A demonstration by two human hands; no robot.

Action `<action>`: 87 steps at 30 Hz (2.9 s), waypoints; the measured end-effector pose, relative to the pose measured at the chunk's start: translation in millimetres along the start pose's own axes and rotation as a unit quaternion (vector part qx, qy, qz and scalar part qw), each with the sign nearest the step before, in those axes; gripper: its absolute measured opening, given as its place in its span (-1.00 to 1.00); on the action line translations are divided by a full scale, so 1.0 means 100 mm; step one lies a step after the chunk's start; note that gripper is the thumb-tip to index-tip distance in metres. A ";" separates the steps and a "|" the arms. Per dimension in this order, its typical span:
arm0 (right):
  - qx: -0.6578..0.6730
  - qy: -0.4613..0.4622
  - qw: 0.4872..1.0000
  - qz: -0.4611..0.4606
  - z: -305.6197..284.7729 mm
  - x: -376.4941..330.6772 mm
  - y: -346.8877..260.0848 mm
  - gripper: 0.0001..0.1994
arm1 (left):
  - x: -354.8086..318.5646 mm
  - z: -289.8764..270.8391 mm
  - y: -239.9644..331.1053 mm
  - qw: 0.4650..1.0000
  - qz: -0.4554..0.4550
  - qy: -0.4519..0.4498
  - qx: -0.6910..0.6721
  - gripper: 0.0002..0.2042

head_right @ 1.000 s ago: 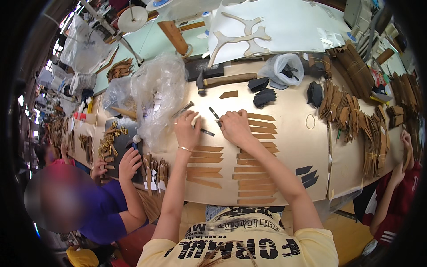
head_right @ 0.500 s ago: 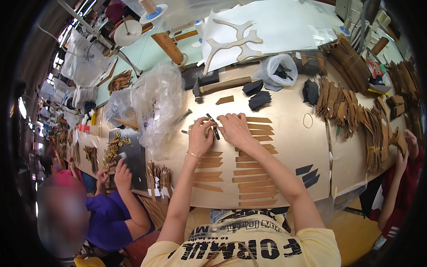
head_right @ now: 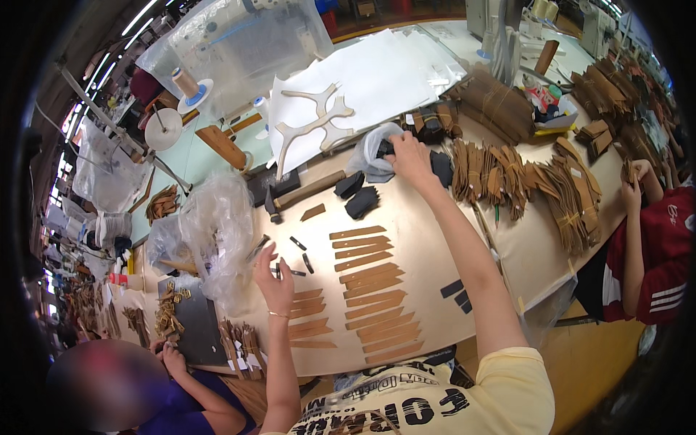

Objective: The person assembles small wooden and metal components at a workbench. They pick up wooden strips, align them with metal brackets, and place them in rows on the table. The person also handles small white labels and bundles of wooden sticks, organizing them into neat stacks.

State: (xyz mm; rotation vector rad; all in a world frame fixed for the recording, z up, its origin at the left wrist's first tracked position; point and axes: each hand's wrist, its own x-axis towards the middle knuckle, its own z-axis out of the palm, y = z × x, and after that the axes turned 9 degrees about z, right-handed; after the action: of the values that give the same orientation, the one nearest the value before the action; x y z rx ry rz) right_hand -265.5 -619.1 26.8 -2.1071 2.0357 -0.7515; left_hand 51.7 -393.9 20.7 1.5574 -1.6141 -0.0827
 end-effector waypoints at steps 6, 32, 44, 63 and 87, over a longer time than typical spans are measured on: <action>-0.106 -0.024 0.994 -0.028 0.23 0.17 -0.11 -0.50 | 0.03 0.18 0.45 0.999 0.048 -0.021 0.007 -0.71; -0.121 0.025 0.954 -0.274 0.25 0.65 0.09 -0.79 | 1.48 2.10 0.69 0.928 0.187 -0.321 0.039 -0.70; -0.201 -0.111 0.957 -0.176 0.07 0.38 0.32 -0.91 | 1.64 2.50 0.91 0.955 0.003 -0.267 0.131 -0.69; -0.238 -0.144 0.952 -0.131 -0.10 0.31 0.26 -0.88 | 1.92 2.12 0.99 0.872 0.251 -0.284 0.309 -0.87; -0.080 0.115 0.974 -0.175 -0.40 0.02 -0.15 -0.59 | 1.22 0.44 0.49 0.877 -0.201 -0.207 -0.384 -0.70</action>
State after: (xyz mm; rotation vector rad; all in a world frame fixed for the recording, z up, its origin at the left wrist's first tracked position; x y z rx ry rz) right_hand -269.5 -609.6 68.5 -2.6273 1.9051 -0.9490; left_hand 6.2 -507.6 85.6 1.2318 -1.2676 -1.2065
